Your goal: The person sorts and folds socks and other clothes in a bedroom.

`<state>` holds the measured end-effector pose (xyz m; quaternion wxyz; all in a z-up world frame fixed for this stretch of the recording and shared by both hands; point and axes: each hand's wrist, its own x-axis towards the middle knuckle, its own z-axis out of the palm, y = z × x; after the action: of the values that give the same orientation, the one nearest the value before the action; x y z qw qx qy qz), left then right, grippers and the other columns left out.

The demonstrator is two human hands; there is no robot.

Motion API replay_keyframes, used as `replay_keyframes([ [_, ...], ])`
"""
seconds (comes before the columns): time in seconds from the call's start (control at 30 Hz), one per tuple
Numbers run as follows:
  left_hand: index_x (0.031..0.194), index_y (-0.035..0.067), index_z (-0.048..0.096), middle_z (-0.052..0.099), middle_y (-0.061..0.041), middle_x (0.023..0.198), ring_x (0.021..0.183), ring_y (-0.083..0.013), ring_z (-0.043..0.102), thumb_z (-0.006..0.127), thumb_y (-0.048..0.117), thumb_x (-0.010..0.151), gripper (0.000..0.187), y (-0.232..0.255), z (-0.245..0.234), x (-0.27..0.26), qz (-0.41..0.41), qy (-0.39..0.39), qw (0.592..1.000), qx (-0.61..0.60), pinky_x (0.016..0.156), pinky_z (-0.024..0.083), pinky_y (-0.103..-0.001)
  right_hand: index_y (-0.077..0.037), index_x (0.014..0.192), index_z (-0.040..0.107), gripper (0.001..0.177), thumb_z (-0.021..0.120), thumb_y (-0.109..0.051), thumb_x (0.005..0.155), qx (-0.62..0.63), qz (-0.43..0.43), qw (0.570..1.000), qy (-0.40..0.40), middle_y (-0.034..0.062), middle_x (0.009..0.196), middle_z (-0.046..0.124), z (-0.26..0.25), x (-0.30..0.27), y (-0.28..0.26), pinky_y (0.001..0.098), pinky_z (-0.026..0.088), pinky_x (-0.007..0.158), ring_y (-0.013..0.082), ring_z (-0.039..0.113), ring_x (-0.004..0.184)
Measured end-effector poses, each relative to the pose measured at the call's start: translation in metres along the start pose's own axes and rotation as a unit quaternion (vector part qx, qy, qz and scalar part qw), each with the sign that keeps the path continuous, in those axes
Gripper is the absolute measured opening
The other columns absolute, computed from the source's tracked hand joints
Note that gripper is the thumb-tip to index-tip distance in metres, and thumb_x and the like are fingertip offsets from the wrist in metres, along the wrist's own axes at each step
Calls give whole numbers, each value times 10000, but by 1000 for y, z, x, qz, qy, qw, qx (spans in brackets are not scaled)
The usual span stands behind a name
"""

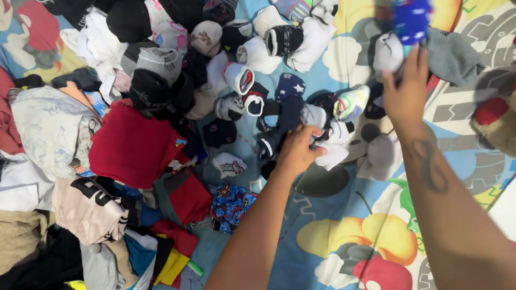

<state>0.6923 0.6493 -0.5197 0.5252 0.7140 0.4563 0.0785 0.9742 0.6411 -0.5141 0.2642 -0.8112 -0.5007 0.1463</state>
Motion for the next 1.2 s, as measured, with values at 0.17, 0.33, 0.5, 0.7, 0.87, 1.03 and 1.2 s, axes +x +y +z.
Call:
replay_keyframes([
  [0.17, 1095, 60, 608, 655, -102, 934, 871, -268, 642, 836, 88, 742, 421, -83, 67, -26, -90, -12, 972, -216, 756, 518, -386, -20, 1521, 493, 542, 635, -296, 1077, 65, 132, 988, 42, 281, 1623, 403, -7, -103, 0, 440, 386, 1205, 431, 459, 1477],
  [0.33, 1155, 49, 613, 681, -120, 1012, 942, -270, 655, 720, 3, 824, 351, -78, 61, -87, -226, 52, 777, -585, 784, 533, -406, -29, 1536, 442, 589, 665, -100, 995, 72, 14, 996, 45, 282, 1626, 403, -20, -159, -54, 493, 327, 1245, 467, 403, 1500],
  [0.5, 1189, 76, 594, 684, -153, 1148, 1086, -324, 673, 626, 151, 914, 287, -37, 22, -110, -261, 76, 631, -726, 900, 558, -542, -66, 1563, 431, 657, 669, -8, 953, 51, -44, 998, 3, 255, 1611, 428, -20, -105, -81, 469, 367, 1242, 448, 427, 1503],
  [0.7, 1231, 86, 562, 651, -173, 1212, 1173, -379, 654, 638, 141, 922, 322, -43, 3, -117, -238, 68, 651, -717, 998, 547, -566, -109, 1523, 497, 809, 804, -122, 774, 7, -19, 986, -168, 215, 1421, 560, -9, -66, -74, 498, 461, 1027, 446, 551, 1234],
  [0.87, 1232, 54, 595, 682, -127, 1127, 1044, -288, 698, 687, 134, 893, 361, -51, -2, -125, -246, 107, 790, -551, 911, 560, -442, -71, 1219, 685, 503, 877, -243, 788, 132, 137, 970, -155, 139, 1042, 710, 2, -127, -38, 401, 524, 833, 291, 678, 940],
  [1.03, 1172, 4, 639, 703, -60, 993, 837, -156, 695, 736, 95, 890, 312, -91, 4, -146, -177, 214, 865, -417, 714, 547, -316, -22, 1080, 676, 213, 760, -129, 917, 467, 384, 792, 80, 71, 989, 710, -9, -235, 18, 327, 563, 812, 179, 681, 885],
  [1.2, 1134, 27, 657, 717, -54, 982, 794, -166, 684, 724, 101, 893, 261, -90, -18, -170, -199, 280, 887, -310, 683, 549, -313, 14, 1100, 557, 217, 586, 46, 887, 601, 405, 661, 196, 189, 1013, 688, -57, -282, 15, 454, 623, 844, 330, 715, 917],
])
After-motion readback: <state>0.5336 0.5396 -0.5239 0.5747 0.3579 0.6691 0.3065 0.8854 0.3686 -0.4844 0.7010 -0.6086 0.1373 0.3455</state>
